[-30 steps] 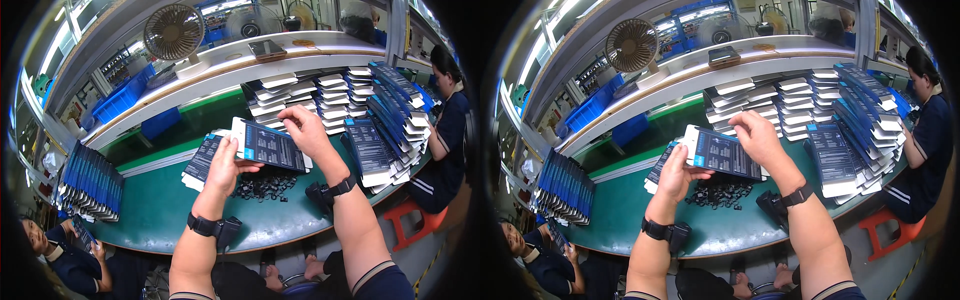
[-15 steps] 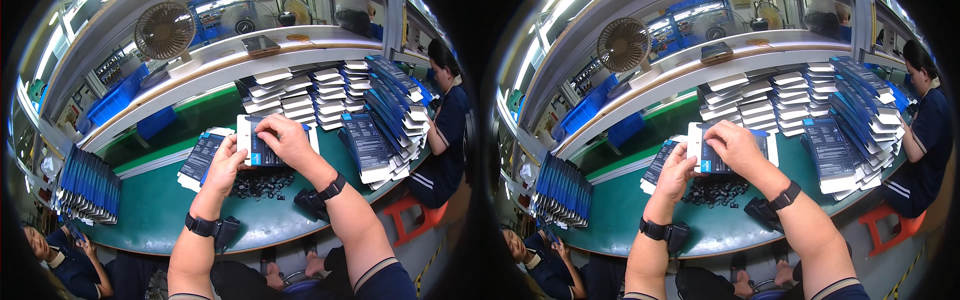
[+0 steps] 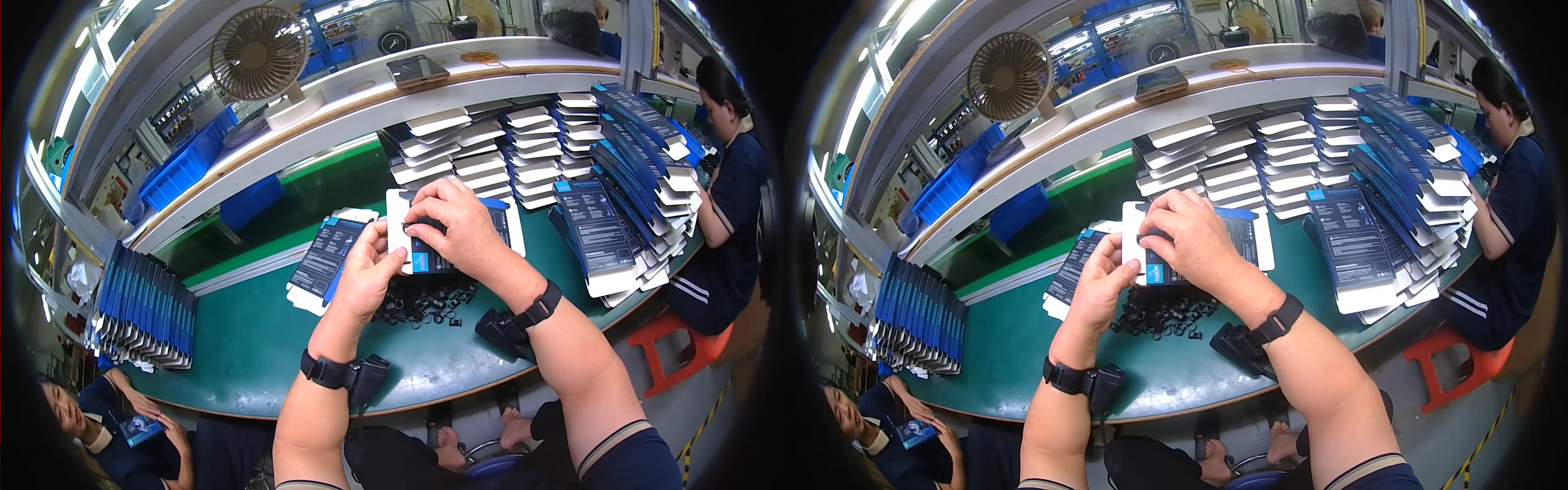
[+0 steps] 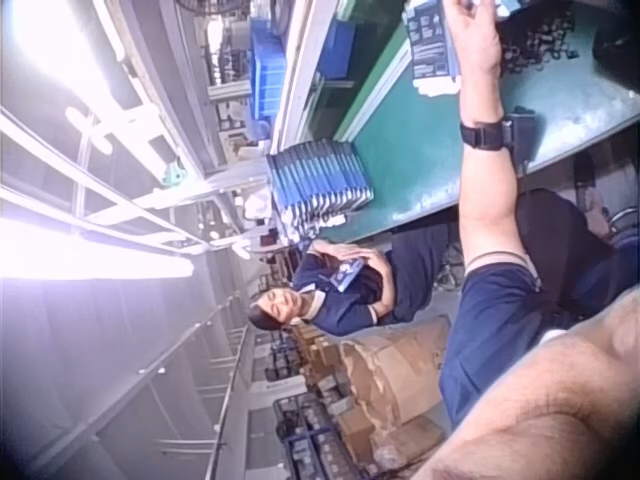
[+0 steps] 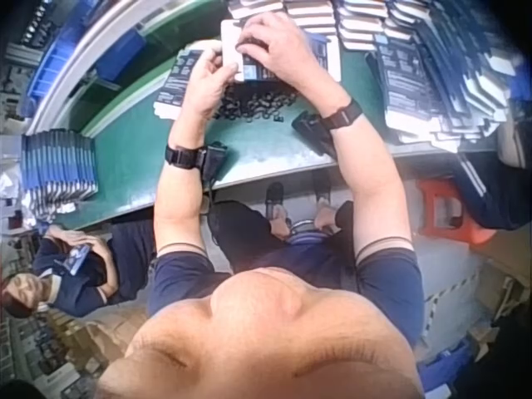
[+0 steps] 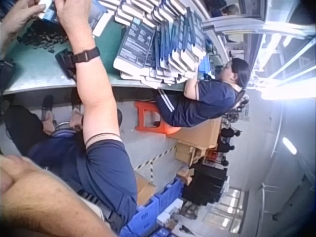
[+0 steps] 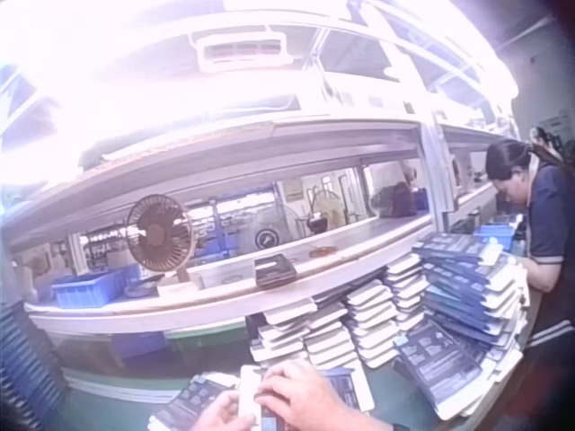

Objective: Assembling and packaging product boxes into a larger carton for shipment.

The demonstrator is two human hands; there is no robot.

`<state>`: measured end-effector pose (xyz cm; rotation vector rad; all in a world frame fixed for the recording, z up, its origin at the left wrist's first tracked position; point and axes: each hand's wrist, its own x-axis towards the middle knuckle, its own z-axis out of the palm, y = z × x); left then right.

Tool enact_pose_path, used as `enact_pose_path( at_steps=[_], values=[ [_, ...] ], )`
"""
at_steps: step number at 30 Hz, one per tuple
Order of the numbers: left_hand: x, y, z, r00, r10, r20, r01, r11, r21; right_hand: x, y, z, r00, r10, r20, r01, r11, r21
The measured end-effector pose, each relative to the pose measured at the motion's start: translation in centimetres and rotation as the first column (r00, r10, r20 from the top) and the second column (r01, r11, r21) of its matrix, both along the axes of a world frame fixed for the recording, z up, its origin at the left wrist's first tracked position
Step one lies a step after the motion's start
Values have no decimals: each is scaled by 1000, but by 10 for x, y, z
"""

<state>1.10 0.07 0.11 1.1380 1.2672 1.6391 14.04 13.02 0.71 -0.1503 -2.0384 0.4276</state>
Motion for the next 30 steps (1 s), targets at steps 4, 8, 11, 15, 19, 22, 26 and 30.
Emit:
enact_pose_path(
  at_steps=[4,8,11,15,19,22,26,30],
  values=[
    [-1,0,0,1000,5,-16,-5,1000,-7,-1,-1,0,1000,0,26,-1,1000,29],
    [3,1,0,999,4,-47,-5,1000,-26,-3,-1,-2,1000,-21,-1,21,999,34],
    [3,1,-1,997,-5,-81,2,1000,-29,-1,1,1,999,-35,-1,35,998,59],
    [4,-1,1,992,-9,-128,5,1000,-31,0,0,2,999,-45,2,44,996,77],
    [6,-1,3,990,-13,-139,7,999,-38,0,1,3,997,-77,17,74,989,130],
    [7,-1,3,992,-13,-129,9,999,-37,1,1,3,997,-72,15,69,986,151],
    [5,-1,1,990,-1,-140,-4,999,-36,-1,0,3,999,-52,7,50,983,176],
    [7,0,2,987,1,-159,-7,999,-32,0,1,2,998,-63,2,61,984,169]
  ],
)
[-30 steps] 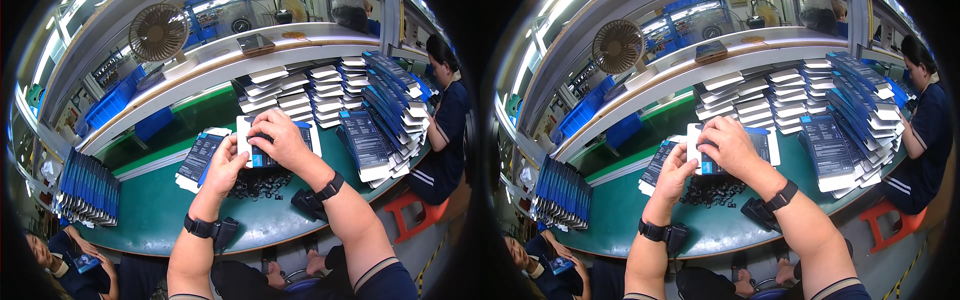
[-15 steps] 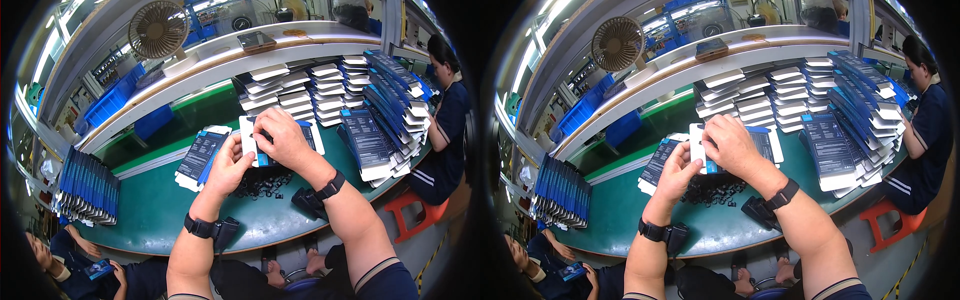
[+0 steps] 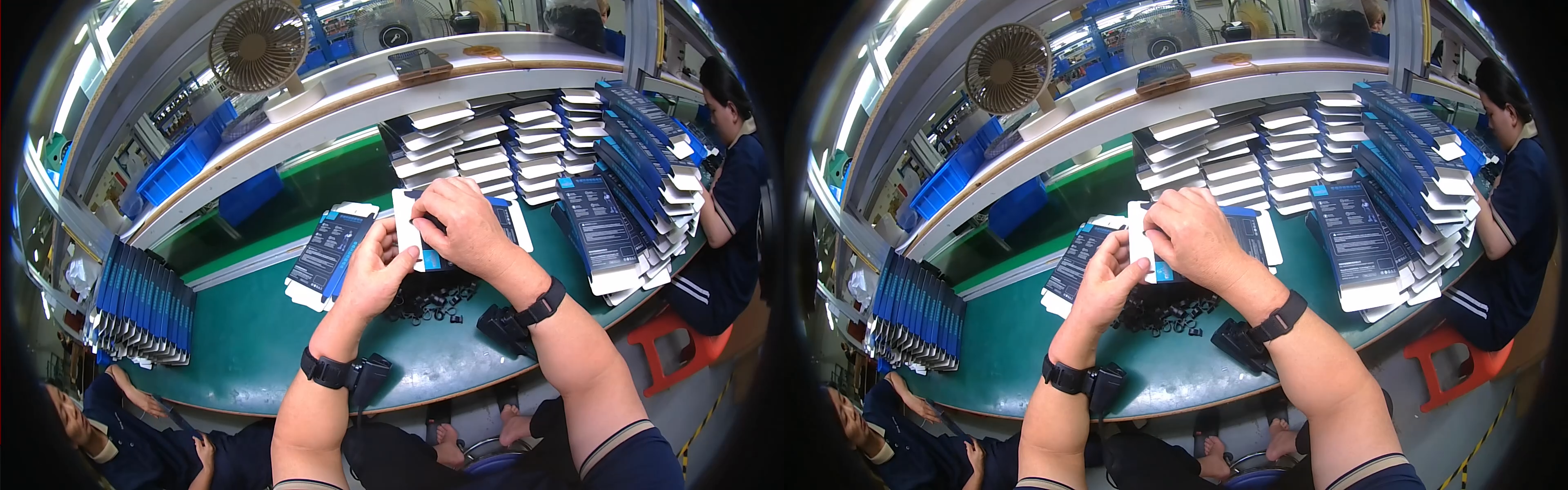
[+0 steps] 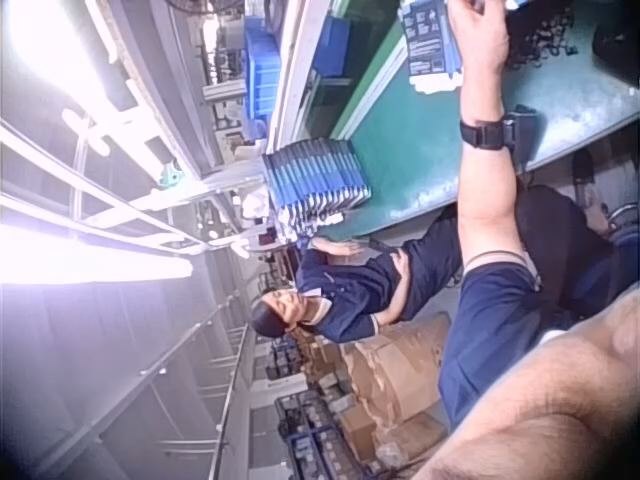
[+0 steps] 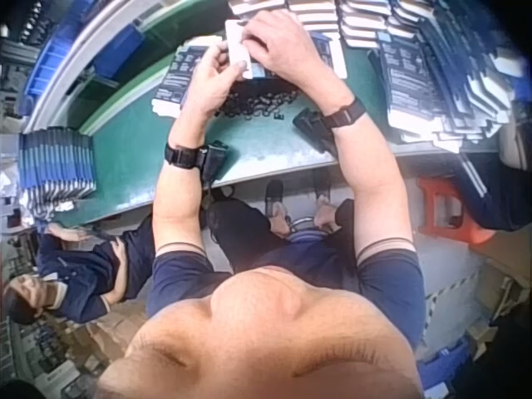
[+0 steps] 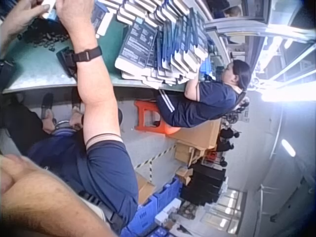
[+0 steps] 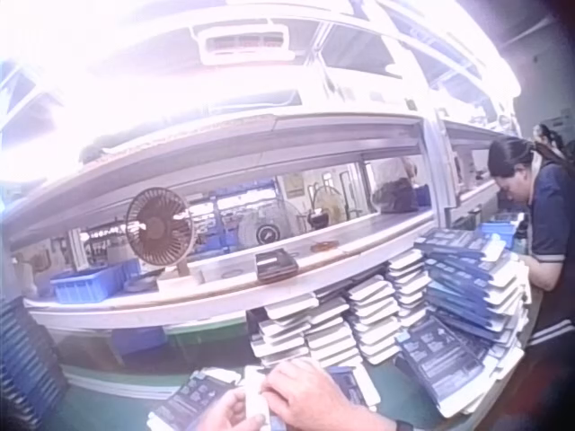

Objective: Assembling and packaging product boxes into a larger carton for shipment.

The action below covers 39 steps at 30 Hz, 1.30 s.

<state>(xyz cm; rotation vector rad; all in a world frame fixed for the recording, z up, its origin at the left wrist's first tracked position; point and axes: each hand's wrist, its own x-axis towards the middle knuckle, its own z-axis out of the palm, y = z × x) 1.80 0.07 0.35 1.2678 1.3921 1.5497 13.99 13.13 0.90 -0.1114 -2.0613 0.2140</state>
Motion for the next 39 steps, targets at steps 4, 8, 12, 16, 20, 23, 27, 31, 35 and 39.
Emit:
enact_pose_path(
  at_steps=[4,8,12,16,20,23,27,31,35,39],
  values=[
    [0,0,-3,998,30,-63,-30,1000,-2,0,0,0,1000,-15,8,15,1000,11],
    [-3,2,-9,992,42,-121,-42,999,0,0,1,-1,998,-45,33,44,999,21],
    [-3,5,-11,987,22,-157,-24,1000,-16,4,-1,1,990,-103,94,101,995,24],
    [-1,4,-10,983,29,-183,-35,999,-31,4,-2,1,991,-90,101,90,996,-1],
    [-5,-1,0,991,-79,111,75,996,45,5,-4,4,995,-79,58,81,996,-25],
    [-13,1,-5,917,-207,340,185,978,96,9,-5,7,999,-33,27,34,998,-50],
    [-11,5,-11,989,-42,145,25,993,116,5,-13,8,998,32,52,-29,998,-49],
    [-13,5,-17,997,58,45,-63,989,131,4,-17,9,996,30,86,-27,999,-39],
    [-11,7,-20,951,223,-214,-196,970,141,6,-14,8,995,31,94,-29,999,-21],
    [-1,8,-14,964,250,-92,-225,950,218,7,-13,6,998,45,53,-44,999,-17]
  ],
)
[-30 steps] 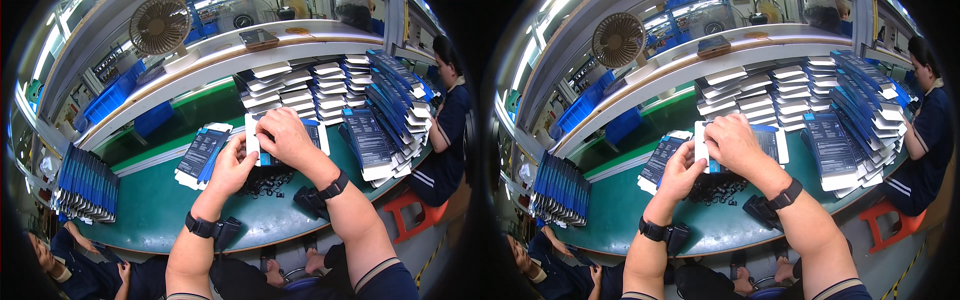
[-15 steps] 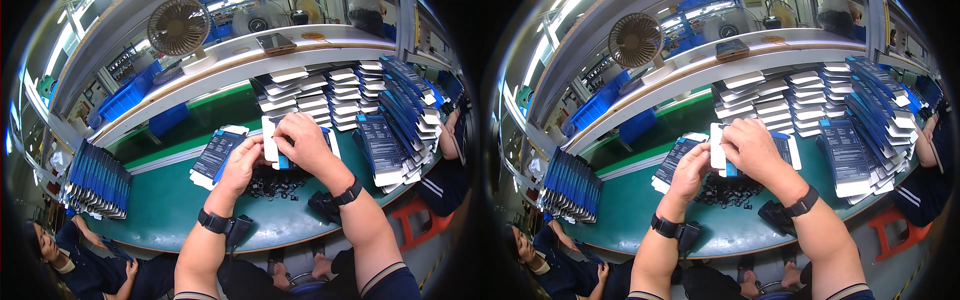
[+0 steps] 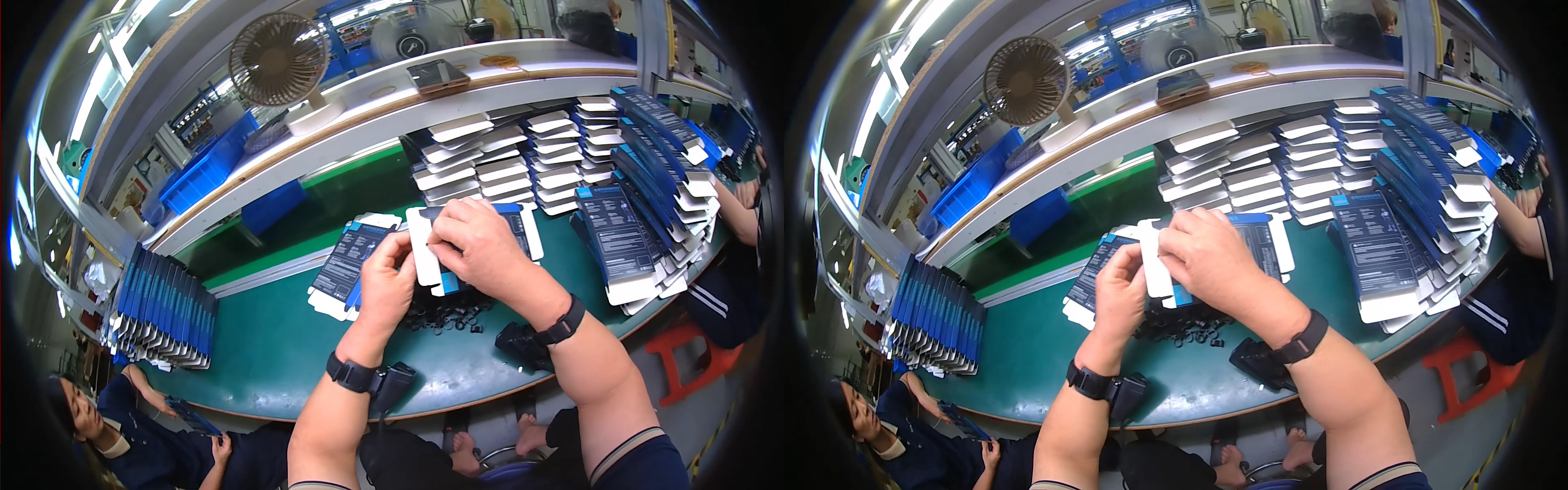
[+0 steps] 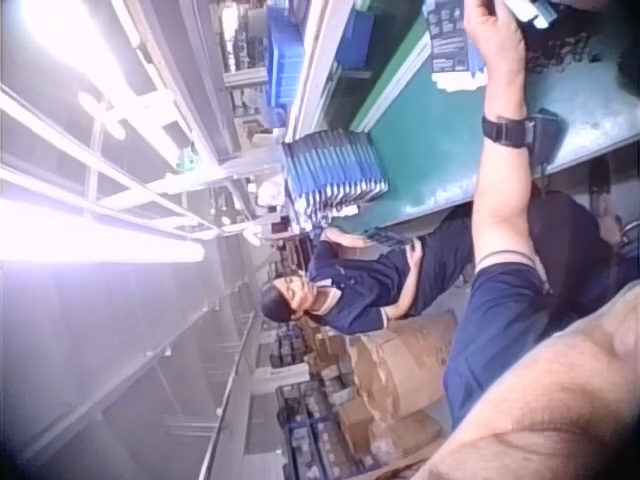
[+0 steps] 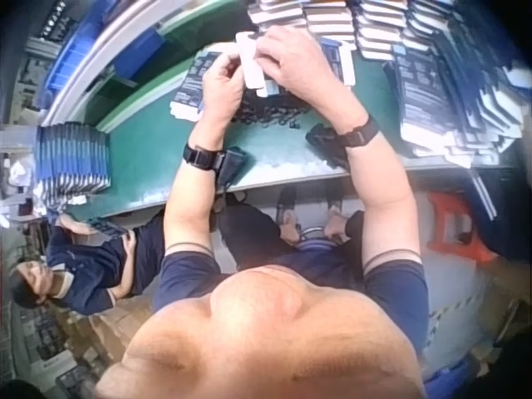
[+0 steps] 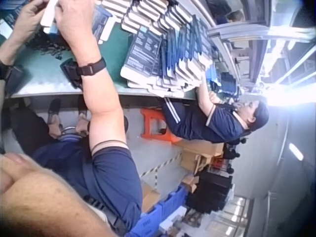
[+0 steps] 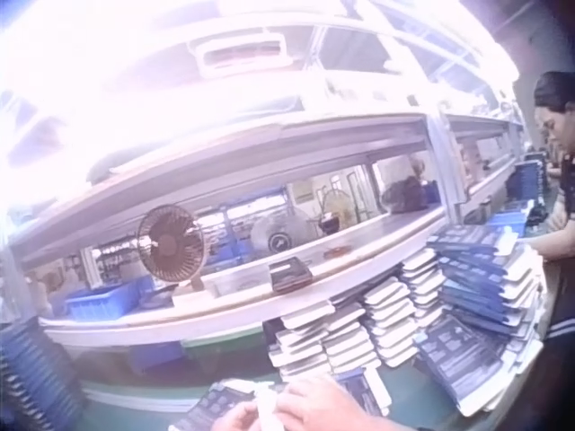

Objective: Assembling and packaging product boxes into a larger carton for shipment.

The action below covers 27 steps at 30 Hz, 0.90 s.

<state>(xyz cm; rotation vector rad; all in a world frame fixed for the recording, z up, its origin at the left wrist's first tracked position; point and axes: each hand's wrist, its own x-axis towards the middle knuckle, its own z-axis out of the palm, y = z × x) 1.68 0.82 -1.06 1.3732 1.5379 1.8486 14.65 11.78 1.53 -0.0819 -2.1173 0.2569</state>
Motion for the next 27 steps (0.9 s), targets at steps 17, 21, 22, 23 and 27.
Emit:
enact_pose_path(
  at_steps=[17,21,22,23,27],
  values=[
    [-1,-10,11,931,-295,216,247,943,222,10,23,7,989,-108,-101,92,984,-151],
    [-3,-14,17,936,-307,171,254,928,274,17,37,4,997,-70,19,71,890,-450],
    [-3,-14,18,937,-302,175,249,929,274,19,37,6,998,-65,23,68,890,-451],
    [-3,-15,20,929,-315,193,258,928,270,21,37,12,979,-81,185,163,857,-489],
    [-1,-16,23,838,-349,419,255,930,264,19,26,15,970,-81,228,195,822,-535]
  ],
)
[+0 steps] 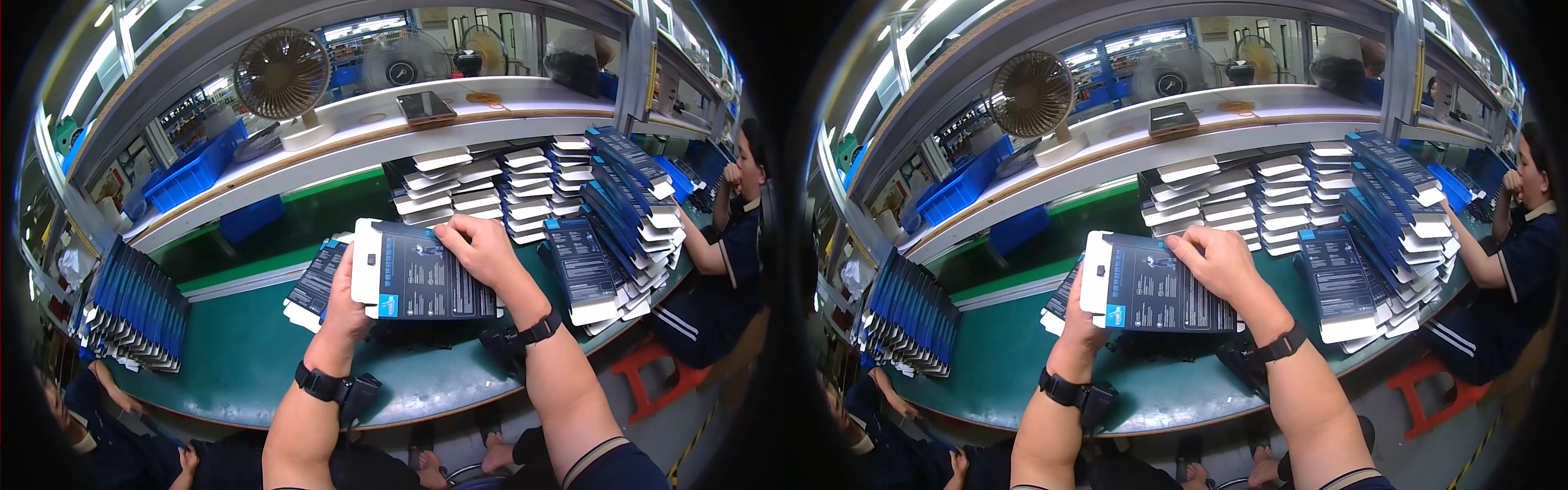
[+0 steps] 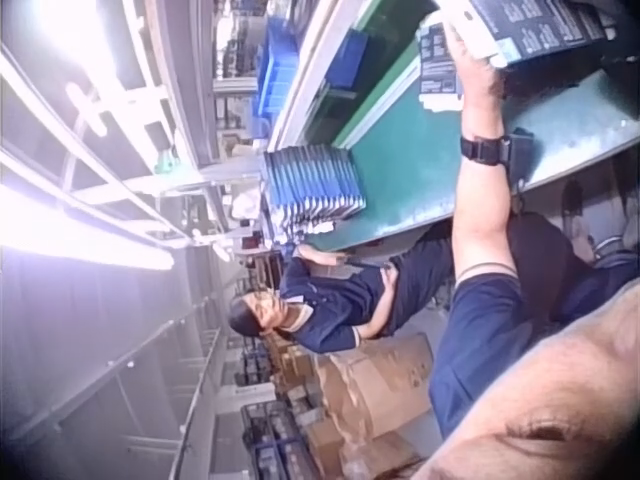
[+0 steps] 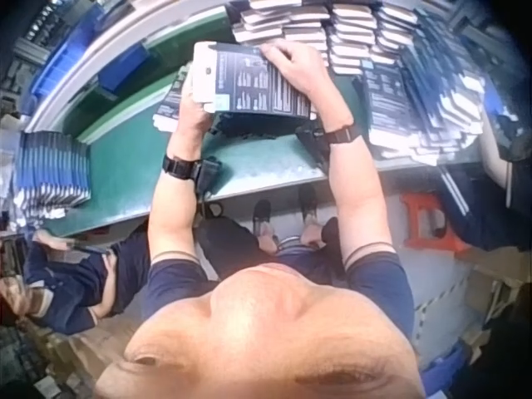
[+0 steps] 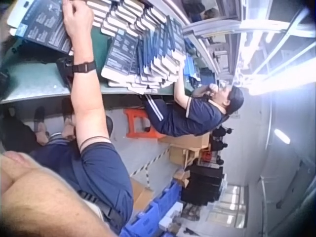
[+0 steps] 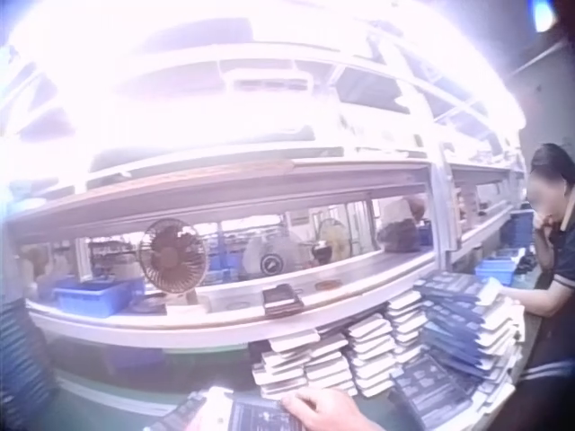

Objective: Assembling and packaging product boxes into a larger carton for shipment.

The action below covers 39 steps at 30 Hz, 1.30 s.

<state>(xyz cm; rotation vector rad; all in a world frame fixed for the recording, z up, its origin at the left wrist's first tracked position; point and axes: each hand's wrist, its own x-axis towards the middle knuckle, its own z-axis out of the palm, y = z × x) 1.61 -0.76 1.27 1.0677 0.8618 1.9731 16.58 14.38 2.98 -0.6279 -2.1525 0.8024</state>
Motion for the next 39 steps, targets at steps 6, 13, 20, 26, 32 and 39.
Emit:
enact_pose_path(
  at_steps=[6,13,20,26,32,39],
  values=[
    [-18,3,-6,997,76,0,-76,994,-80,-2,-3,-2,999,19,-48,-17,999,40],
    [-27,4,-15,967,33,253,-17,998,-64,-7,-8,-4,999,41,-11,-41,999,8],
    [-30,-1,-4,950,126,285,-97,989,-112,-10,-19,-4,980,199,7,-199,979,-50],
    [-41,-2,-8,954,199,225,-178,978,-112,-20,-39,-10,972,199,-126,-213,971,-111],
    [-16,-1,2,993,-55,105,63,996,-69,-26,-32,-19,799,279,-533,-574,620,-536],
    [-7,-3,10,950,-292,-108,284,955,-87,-35,-51,-30,779,345,-523,-626,456,-632]
  ],
)
